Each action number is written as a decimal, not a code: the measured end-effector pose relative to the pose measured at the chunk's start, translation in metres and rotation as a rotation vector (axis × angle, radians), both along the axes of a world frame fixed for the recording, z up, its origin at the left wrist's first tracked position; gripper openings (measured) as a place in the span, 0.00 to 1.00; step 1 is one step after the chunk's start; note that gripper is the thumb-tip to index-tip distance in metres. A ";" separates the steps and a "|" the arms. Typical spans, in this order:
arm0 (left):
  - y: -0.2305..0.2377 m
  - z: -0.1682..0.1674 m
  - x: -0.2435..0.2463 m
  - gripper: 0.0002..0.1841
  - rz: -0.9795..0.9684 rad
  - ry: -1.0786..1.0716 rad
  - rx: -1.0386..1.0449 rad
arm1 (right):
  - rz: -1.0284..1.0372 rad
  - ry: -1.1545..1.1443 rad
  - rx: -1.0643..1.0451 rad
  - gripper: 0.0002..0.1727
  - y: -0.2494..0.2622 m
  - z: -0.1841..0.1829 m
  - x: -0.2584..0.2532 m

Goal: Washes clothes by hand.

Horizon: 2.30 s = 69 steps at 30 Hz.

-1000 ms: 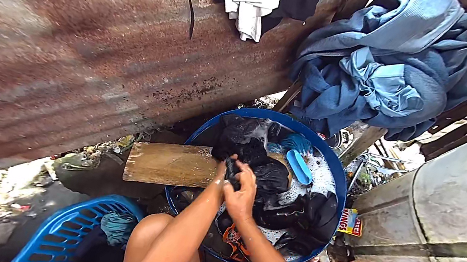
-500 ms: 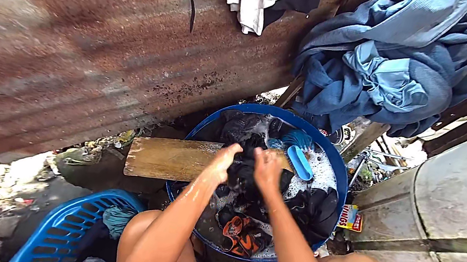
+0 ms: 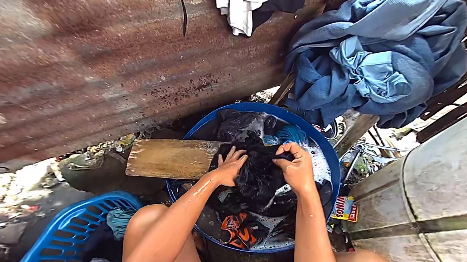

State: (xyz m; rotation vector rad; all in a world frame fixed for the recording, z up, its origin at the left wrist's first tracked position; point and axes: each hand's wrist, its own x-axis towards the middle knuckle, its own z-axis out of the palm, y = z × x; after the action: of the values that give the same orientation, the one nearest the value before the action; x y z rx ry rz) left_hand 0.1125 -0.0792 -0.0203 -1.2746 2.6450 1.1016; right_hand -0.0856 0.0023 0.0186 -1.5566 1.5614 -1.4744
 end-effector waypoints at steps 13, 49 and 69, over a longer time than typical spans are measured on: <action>0.008 0.104 0.041 0.18 0.180 0.238 -0.070 | -0.228 0.161 0.188 0.13 0.026 0.020 -0.081; 0.057 0.024 -0.009 0.17 0.551 0.564 0.007 | 0.141 0.547 0.846 0.38 -0.016 -0.088 -0.005; -0.010 0.025 0.015 0.27 1.071 0.619 0.007 | 0.122 0.291 0.608 0.31 0.031 0.050 -0.055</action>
State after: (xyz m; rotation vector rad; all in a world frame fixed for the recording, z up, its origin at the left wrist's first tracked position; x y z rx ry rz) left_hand 0.1277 -0.0894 0.0052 -2.8753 2.1262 1.7978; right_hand -0.1408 0.0335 0.0690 -1.4909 1.8122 -0.6272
